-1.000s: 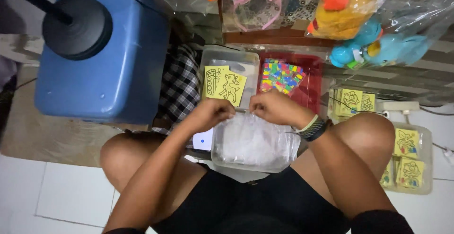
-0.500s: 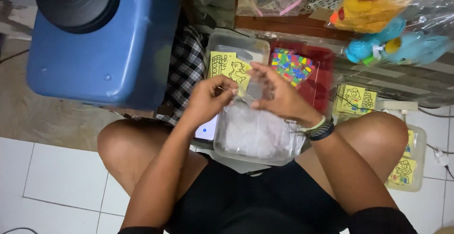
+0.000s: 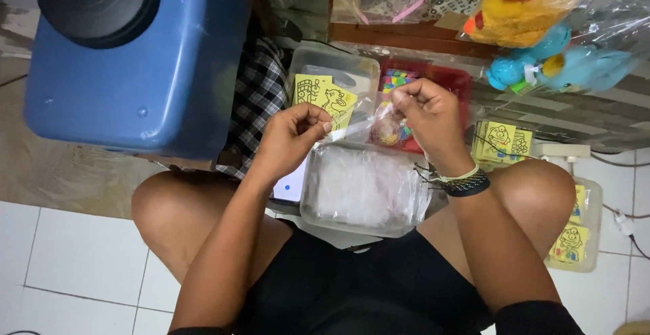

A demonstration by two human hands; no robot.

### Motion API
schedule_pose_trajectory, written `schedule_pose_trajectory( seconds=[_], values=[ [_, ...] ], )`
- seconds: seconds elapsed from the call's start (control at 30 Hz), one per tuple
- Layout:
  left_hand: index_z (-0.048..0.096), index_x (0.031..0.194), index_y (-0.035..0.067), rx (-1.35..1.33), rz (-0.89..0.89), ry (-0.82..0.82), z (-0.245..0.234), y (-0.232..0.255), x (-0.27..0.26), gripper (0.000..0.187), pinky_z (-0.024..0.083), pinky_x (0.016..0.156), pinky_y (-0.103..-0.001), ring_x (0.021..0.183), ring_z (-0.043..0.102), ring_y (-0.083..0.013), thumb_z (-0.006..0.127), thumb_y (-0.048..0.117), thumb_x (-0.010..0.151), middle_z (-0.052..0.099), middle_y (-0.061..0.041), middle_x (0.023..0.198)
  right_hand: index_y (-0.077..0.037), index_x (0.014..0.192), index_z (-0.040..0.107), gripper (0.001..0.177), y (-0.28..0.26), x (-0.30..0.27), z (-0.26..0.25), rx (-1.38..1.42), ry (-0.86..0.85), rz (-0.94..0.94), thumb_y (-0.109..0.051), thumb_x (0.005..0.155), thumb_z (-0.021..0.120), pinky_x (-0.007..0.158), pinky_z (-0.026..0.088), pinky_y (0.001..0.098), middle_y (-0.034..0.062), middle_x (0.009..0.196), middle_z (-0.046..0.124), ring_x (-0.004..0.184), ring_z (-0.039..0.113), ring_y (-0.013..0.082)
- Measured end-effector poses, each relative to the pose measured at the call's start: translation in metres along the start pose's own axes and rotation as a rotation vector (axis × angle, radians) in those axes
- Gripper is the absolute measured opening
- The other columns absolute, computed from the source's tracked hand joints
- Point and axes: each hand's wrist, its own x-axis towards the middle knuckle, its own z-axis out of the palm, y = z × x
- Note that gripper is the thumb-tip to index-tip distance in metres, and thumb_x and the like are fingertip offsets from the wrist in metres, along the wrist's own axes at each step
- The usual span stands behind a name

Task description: The person places printed stickers into small plastic bags by hand. They pick up individual yellow stickers featuring cartoon illustrations and insert them into clear sleeves, then place the packaged stickers into a container.

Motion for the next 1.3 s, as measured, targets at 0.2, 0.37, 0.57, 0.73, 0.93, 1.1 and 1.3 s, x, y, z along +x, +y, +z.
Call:
schedule_pose_trajectory(
  seconds=[0.2, 0.37, 0.57, 0.73, 0.93, 1.1, 1.3],
  values=[
    [0.055, 0.140, 0.005, -0.126, 0.098, -0.201, 0.009, 0.008, -0.001, 0.067, 0.051, 0.099, -0.049, 0.120, 0.062, -0.0398, 0.086, 0.010, 0.081, 0.067, -0.024, 0.127, -0.003, 0.089, 0.071, 0.015, 0.009, -0.006, 0.011, -0.046, -0.021, -0.034, -0.010, 0.102, 0.072, 0.054, 0.052, 0.0200, 0.0084, 0.065, 0.068, 0.055, 0.062, 0.0094],
    [0.070, 0.120, 0.005, -0.171, 0.050, -0.151, 0.034, -0.001, -0.002, 0.036, 0.056, 0.084, -0.036, 0.097, 0.065, -0.0253, 0.080, 0.007, 0.086, 0.073, -0.019, 0.097, -0.005, 0.074, 0.069, 0.033, 0.010, -0.015, 0.026, -0.074, -0.125, -0.005, -0.016, 0.105, 0.068, 0.043, 0.040, 0.0189, 0.0055, 0.051, 0.060, 0.046, 0.051, 0.0054],
    [0.078, 0.096, 0.008, -0.266, -0.049, 0.058, 0.025, 0.012, -0.003, 0.010, 0.051, 0.053, -0.020, 0.059, 0.060, -0.0070, 0.072, 0.015, 0.094, 0.068, -0.005, 0.064, 0.002, 0.123, 0.059, 0.036, 0.005, -0.018, 0.028, 0.164, -0.237, 0.027, -0.007, 0.093, 0.076, 0.063, 0.053, 0.0207, 0.0090, 0.083, 0.066, 0.070, 0.061, 0.0088],
    [0.077, 0.092, 0.005, -0.468, -0.057, 0.133, 0.029, 0.012, -0.003, 0.012, 0.066, 0.062, -0.030, 0.070, 0.074, -0.0161, 0.071, 0.014, 0.095, 0.077, -0.016, 0.078, 0.002, 0.104, 0.067, 0.011, 0.012, -0.024, 0.035, 0.068, -0.265, 0.063, -0.003, 0.096, 0.072, 0.059, 0.051, 0.0177, 0.0060, 0.072, 0.065, 0.067, 0.062, 0.0065],
    [0.074, 0.100, 0.001, -0.567, -0.079, 0.181, 0.022, 0.006, 0.002, 0.019, 0.068, 0.067, -0.032, 0.080, 0.078, -0.0221, 0.067, 0.019, 0.099, 0.078, -0.017, 0.090, 0.004, 0.103, 0.069, 0.013, 0.001, -0.018, 0.038, 0.066, -0.358, 0.098, -0.001, 0.091, 0.075, 0.058, 0.048, 0.0177, 0.0071, 0.071, 0.067, 0.064, 0.060, 0.0068],
    [0.076, 0.099, 0.000, -0.503, -0.027, 0.170, 0.028, 0.001, 0.005, 0.012, 0.068, 0.064, -0.030, 0.072, 0.076, -0.0186, 0.075, 0.009, 0.092, 0.077, -0.018, 0.081, 0.001, 0.123, 0.064, 0.037, -0.001, -0.016, 0.033, 0.186, -0.261, 0.087, -0.011, 0.092, 0.078, 0.059, 0.056, 0.0210, 0.0114, 0.086, 0.069, 0.068, 0.068, 0.0120],
    [0.074, 0.112, 0.008, -0.203, 0.113, 0.222, 0.031, 0.002, -0.002, 0.026, 0.064, 0.083, -0.036, 0.095, 0.076, -0.0204, 0.081, 0.016, 0.089, 0.079, -0.013, 0.099, 0.000, 0.098, 0.070, 0.012, 0.004, -0.018, 0.029, 0.079, -0.158, 0.058, -0.010, 0.096, 0.077, 0.053, 0.050, 0.0168, 0.0041, 0.069, 0.064, 0.059, 0.060, 0.0048]
  ],
)
